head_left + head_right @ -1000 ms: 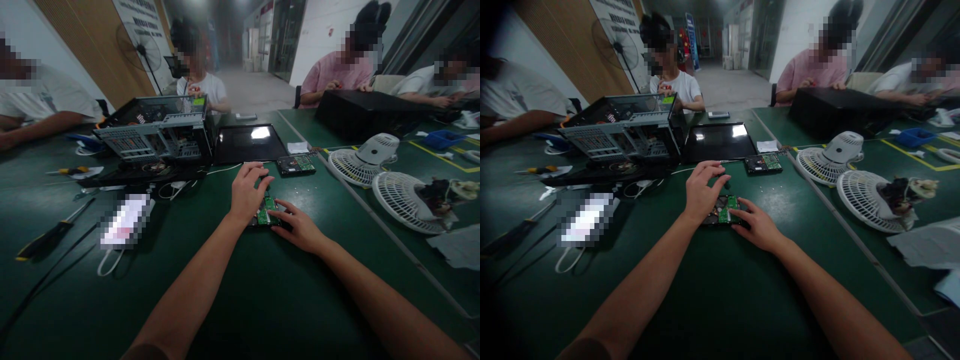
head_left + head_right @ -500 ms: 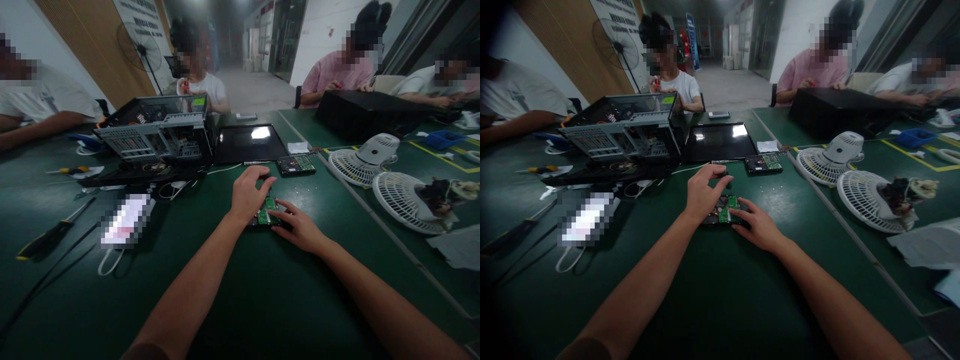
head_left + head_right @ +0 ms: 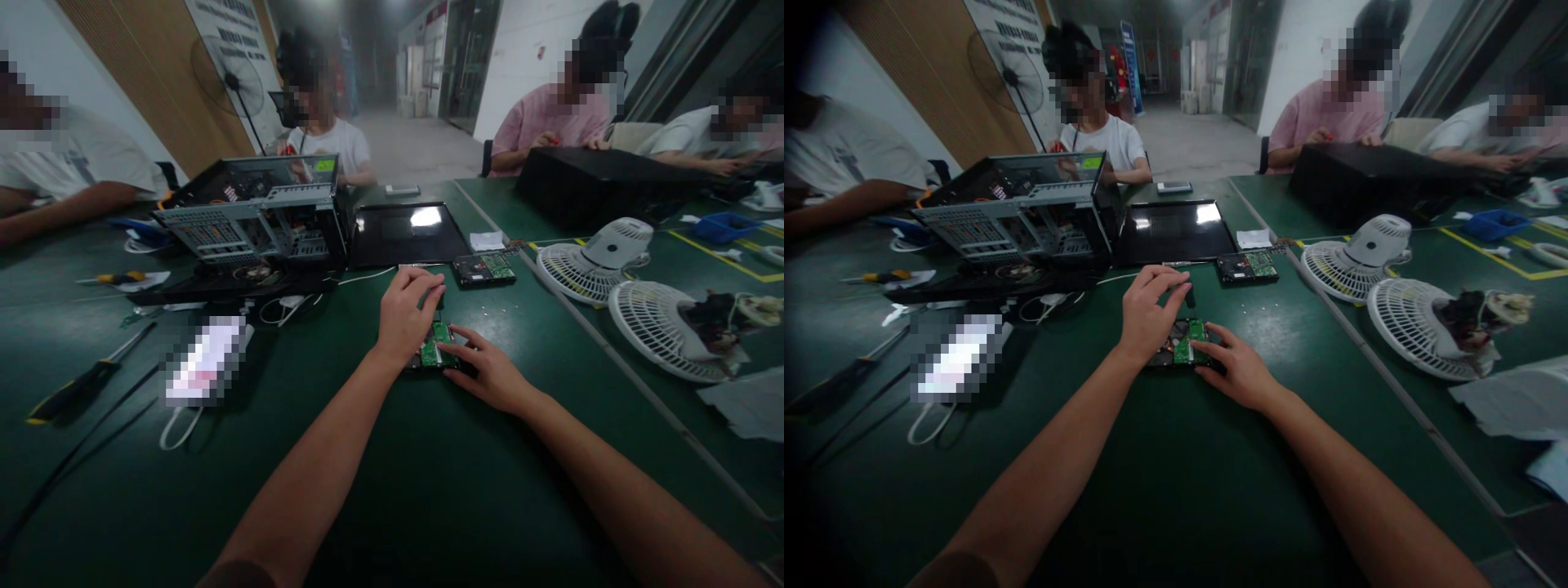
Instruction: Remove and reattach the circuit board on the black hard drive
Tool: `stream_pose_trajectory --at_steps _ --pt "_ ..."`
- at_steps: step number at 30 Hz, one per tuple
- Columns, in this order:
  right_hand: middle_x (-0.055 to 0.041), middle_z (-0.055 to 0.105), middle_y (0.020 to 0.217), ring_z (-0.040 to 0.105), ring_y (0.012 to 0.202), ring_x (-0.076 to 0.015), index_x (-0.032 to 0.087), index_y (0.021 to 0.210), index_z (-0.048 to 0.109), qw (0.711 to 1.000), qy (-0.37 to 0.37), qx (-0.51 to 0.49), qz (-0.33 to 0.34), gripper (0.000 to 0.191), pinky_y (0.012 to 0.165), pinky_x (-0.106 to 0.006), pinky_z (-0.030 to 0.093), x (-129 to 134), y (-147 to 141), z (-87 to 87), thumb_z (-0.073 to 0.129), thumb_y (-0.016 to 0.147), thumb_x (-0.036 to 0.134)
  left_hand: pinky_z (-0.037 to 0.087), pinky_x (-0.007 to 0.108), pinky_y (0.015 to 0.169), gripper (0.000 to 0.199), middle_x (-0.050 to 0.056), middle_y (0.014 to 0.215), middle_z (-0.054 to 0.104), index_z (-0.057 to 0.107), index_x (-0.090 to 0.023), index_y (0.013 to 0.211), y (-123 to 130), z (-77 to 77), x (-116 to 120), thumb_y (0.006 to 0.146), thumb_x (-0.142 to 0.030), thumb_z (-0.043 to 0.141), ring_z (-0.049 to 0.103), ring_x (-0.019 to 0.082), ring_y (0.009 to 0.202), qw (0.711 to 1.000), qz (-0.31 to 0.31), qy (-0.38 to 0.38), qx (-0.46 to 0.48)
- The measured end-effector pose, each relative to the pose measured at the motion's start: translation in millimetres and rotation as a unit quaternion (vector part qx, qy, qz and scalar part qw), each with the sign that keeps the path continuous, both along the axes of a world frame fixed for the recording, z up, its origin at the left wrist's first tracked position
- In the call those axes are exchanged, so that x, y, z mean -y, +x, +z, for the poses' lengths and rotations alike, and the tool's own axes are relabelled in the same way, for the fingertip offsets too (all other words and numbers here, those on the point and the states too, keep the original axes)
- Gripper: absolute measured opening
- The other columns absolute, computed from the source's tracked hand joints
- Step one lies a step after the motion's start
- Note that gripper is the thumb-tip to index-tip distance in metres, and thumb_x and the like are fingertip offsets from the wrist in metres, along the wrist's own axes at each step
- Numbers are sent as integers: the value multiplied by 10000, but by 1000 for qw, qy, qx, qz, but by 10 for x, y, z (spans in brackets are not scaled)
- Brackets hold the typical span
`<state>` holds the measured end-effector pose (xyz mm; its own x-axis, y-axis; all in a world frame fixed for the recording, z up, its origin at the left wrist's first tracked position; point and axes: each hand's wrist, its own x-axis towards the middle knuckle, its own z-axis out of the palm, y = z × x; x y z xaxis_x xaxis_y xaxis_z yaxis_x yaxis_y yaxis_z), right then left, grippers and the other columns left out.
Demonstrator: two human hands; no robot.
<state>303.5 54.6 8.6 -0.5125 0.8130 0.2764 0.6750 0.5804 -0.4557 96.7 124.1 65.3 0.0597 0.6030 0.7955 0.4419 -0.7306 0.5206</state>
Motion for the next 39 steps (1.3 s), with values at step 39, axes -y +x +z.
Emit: stream_pose_trajectory --at_steps 39 --pt "-116 445 1563 676 1079 -258 320 1393 621 1000 9 -4 4 440 957 -499 579 5 4 10 659 955 347 565 388 951 87 52 1126 651 682 -219 996 36 6 39 933 -160 693 651 190 1062 1000 -28 0 -2"
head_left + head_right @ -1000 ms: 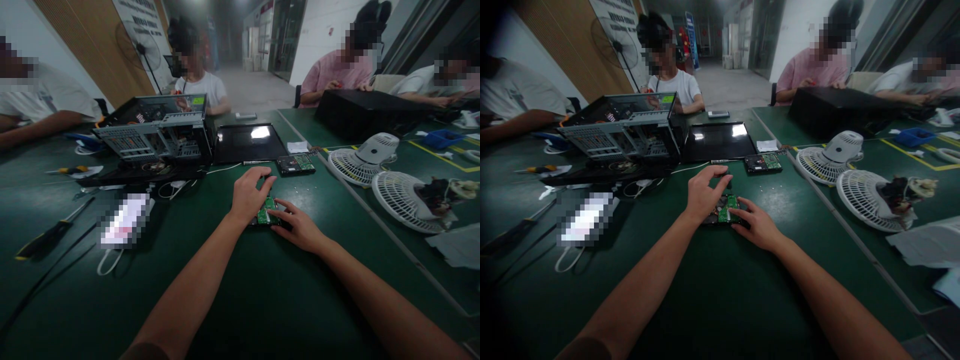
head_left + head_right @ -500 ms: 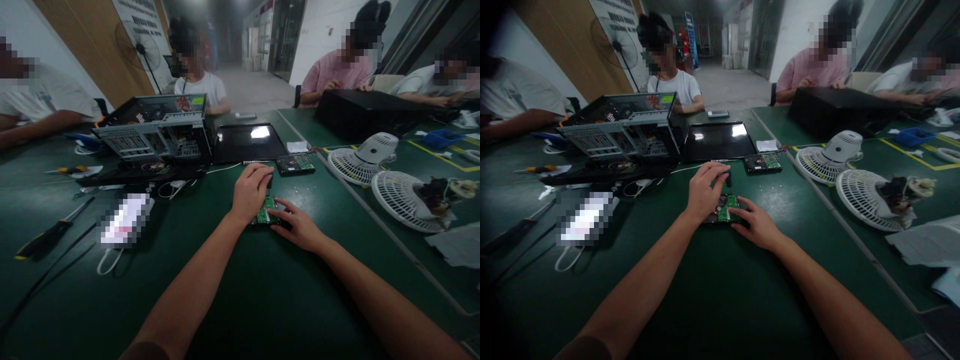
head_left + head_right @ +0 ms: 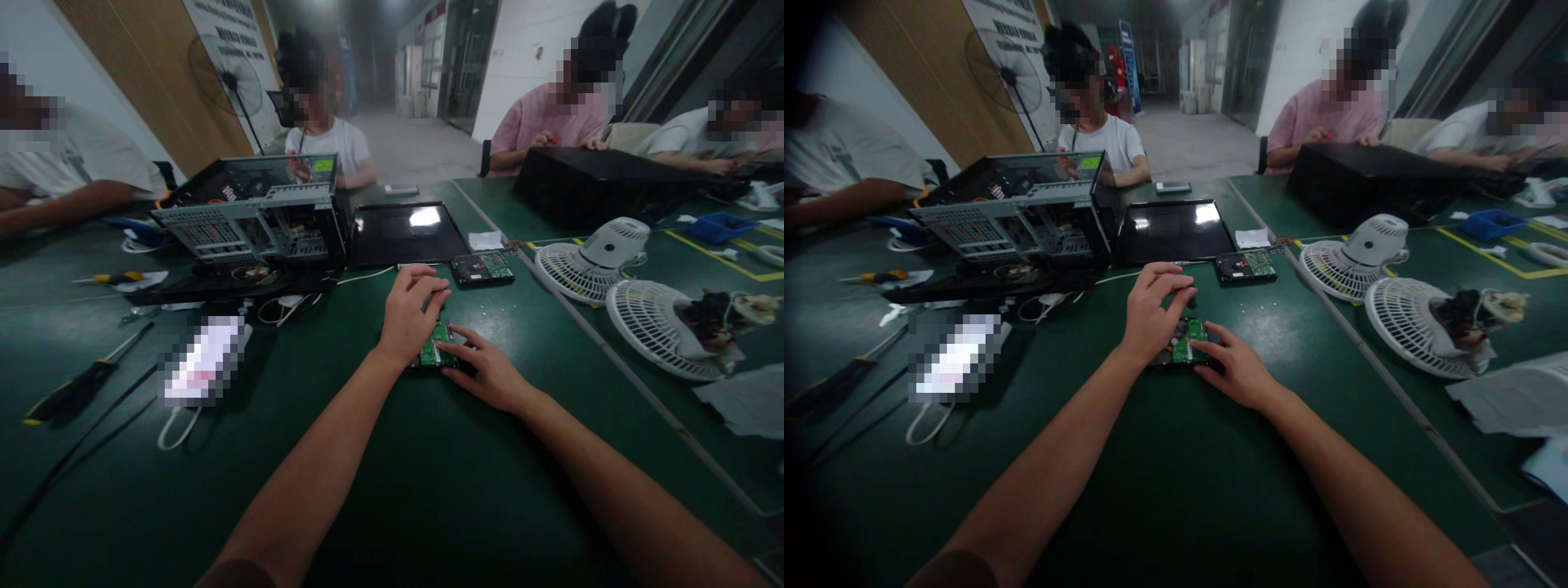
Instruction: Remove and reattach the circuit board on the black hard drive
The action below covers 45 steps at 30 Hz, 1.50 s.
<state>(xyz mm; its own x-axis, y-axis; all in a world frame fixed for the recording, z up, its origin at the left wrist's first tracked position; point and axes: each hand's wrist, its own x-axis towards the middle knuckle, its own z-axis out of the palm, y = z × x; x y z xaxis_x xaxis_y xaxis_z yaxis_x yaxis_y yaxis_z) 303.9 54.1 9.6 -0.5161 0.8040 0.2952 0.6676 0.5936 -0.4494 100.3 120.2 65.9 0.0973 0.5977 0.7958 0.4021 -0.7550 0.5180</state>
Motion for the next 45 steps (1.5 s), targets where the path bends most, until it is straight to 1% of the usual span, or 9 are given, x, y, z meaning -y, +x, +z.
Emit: stream_pose_trajectory --at_steps 4,7,10,14,28,33,38,42,45 --pt "-116 457 1554 682 1064 -260 329 1393 622 1000 0 2 -4 444 952 -510 579 0 -3 -4 663 951 356 569 376 940 127 37 1071 672 688 -227 1025 -12 1 -4 952 -130 654 660 176 1022 1000 -1 -4 -10" --pt "-117 451 1557 676 1075 -259 321 1388 625 1000 -2 3 -6 438 955 -505 577 -1 -6 -5 661 953 359 553 408 1002 166 48 1138 704 677 -222 1079 -17 -7 -9 969 -110 622 664 183 1090 1000 -13 -3 -27" --pt "-120 444 1561 667 1096 -262 312 1385 627 1000 -5 7 -3 432 971 -509 569 -3 -7 -7 656 957 360 556 428 1005 168 56 1164 711 659 -218 1091 -9 -32 -17 940 -153 689 664 201 1122 1000 -11 -7 -21" --pt "-118 438 1567 662 1114 -268 320 1398 615 1000 -5 7 -3 449 970 -521 569 -6 -4 -11 663 952 344 591 408 911 195 51 1094 719 628 -213 1018 -1 -64 -28 887 -220 772 686 203 1030 1000 4 -27 -5" --pt "-108 438 1569 667 1098 -260 324 1396 618 1000 -4 9 -4 440 968 -514 574 -7 -1 -12 652 958 352 574 424 981 225 61 1150 686 607 -223 1132 -4 -65 -32 932 -162 690 661 208 1100 999 -20 -26 -21" --pt "-112 438 1569 664 1107 -267 320 1396 618 1000 -5 6 -2 442 974 -509 571 -8 5 -11 657 957 362 580 395 967 242 73 1167 673 610 -210 1151 -5 -55 -28 929 -156 688 653 203 1109 999 -20 -26 -13" --pt "-119 442 1565 672 1085 -264 313 1379 632 1000 -5 8 -3 427 967 -513 572 -6 -3 -2 658 955 358 564 404 975 221 70 1157 672 616 -217 1133 0 -46 -17 930 -154 675 643 207 1107 999 -6 -14 -31" --pt "-118 436 1568 668 1087 -262 314 1392 619 1000 -3 5 -2 438 967 -519 570 -1 -10 -4 657 957 350 572 373 888 209 51 1073 672 623 -216 1084 -1 -32 -2 911 -245 736 645 206 1015 999 19 -26 -32" --pt "-124 438 1566 661 1104 -269 307 1392 620 1000 1 2 -4 442 967 -520 570 -4 -8 -21 662 953 342 562 341 853 160 35 1034 661 635 -215 1035 -12 -19 1 917 -254 736 637 188 976 998 39 -28 -30"
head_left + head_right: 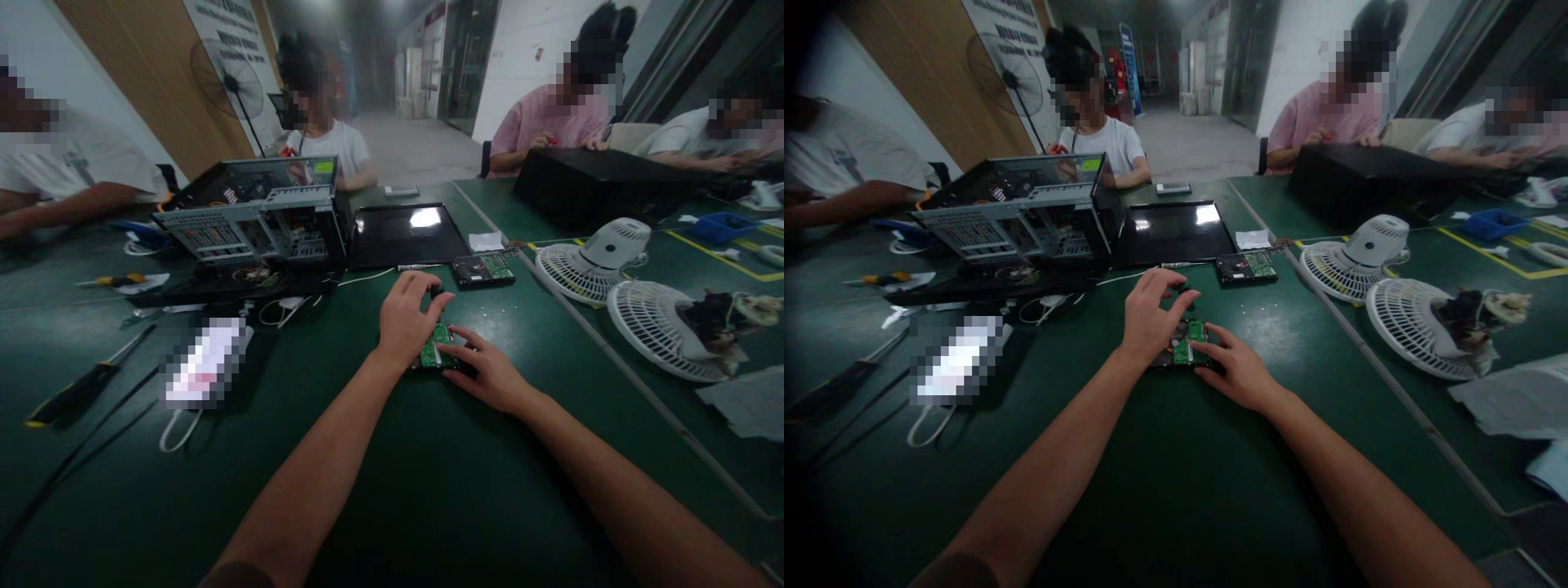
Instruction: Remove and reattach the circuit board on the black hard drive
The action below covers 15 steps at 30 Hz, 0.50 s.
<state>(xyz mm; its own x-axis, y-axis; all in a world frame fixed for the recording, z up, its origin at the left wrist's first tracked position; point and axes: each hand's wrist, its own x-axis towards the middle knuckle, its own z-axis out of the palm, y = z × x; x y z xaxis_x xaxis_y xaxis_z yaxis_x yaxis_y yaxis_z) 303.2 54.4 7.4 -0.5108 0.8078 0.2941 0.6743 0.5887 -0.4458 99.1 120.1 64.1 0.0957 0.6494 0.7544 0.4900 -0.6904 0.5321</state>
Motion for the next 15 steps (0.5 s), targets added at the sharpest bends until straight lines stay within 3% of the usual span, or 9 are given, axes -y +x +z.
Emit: stream_pose_trajectory --at_steps 9,15 --pt "-112 452 1558 670 1095 -270 328 1393 621 1000 2 2 -1 448 961 -519 577 -11 15 -24 669 948 352 550 320 857 177 58 1079 649 650 -199 1135 -26 41 5 966 -156 620 636 184 983 999 20 -10 -25" --pt "-117 447 1562 670 1102 -270 320 1393 621 1000 1 2 -1 446 965 -510 575 -8 7 1 665 951 356 556 323 840 111 46 1020 671 672 -203 1060 -31 13 -17 957 -244 677 644 181 940 1000 22 -12 -7"
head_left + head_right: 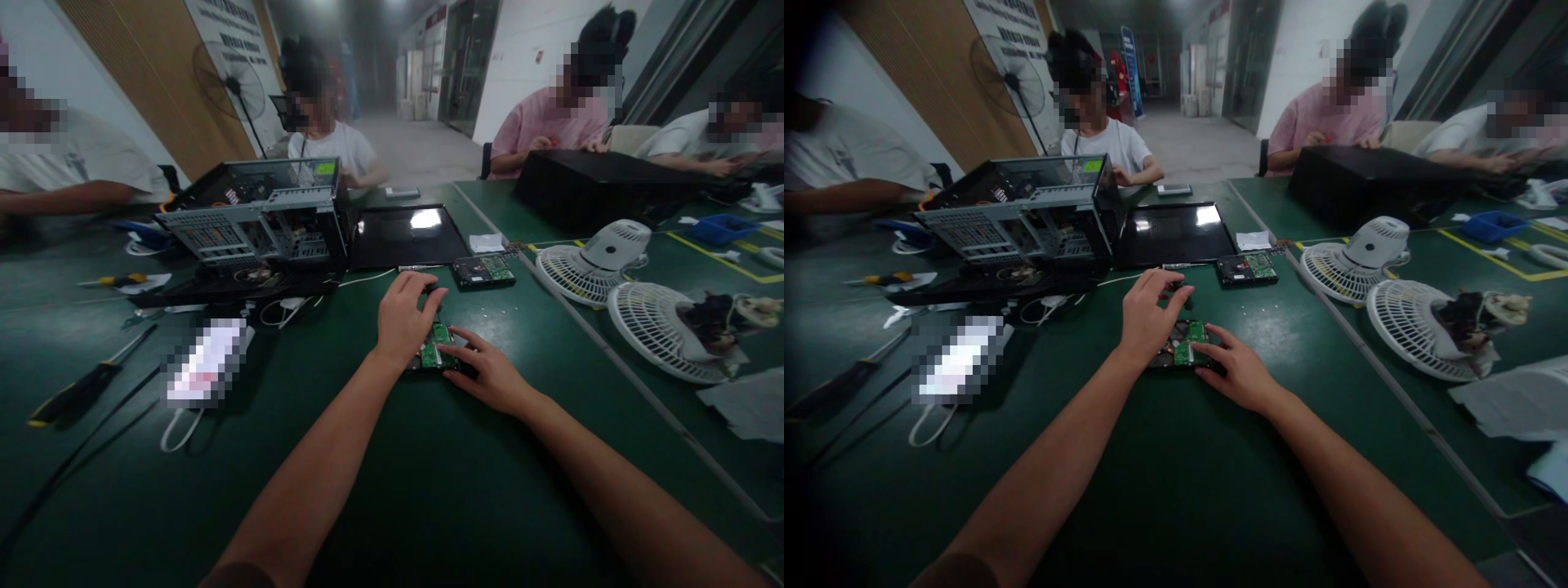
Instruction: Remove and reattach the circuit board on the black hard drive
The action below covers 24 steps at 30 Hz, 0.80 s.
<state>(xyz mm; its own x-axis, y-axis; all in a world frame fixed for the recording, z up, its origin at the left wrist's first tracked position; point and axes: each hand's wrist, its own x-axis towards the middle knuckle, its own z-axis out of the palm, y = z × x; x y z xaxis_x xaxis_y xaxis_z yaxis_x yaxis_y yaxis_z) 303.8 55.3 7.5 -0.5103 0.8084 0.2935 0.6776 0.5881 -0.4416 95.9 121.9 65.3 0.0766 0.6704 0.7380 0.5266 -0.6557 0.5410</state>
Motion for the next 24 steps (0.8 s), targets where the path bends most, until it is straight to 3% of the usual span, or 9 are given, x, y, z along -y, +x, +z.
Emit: stream_pose_trajectory --at_steps 7,13,24 --pt "-106 432 1574 665 1110 -265 325 1400 613 1000 -8 -1 1 445 973 -507 572 1 4 -3 656 957 349 557 330 891 172 64 1074 625 710 -211 1126 3 -12 -10 969 -187 645 630 187 1000 999 6 32 8" --pt "-113 444 1563 668 1096 -264 315 1388 623 1000 -7 -5 2 444 965 -514 576 9 -11 13 668 948 347 557 375 966 259 62 1128 678 690 -226 1219 6 -21 -21 999 -151 577 651 189 1056 999 -24 30 -6" --pt "-106 443 1566 665 1109 -262 326 1396 618 1000 -10 -4 1 450 975 -509 573 3 -8 14 667 949 349 585 372 958 178 59 1136 695 715 -214 1125 19 -29 -19 969 -161 649 683 173 1043 998 -42 52 13"
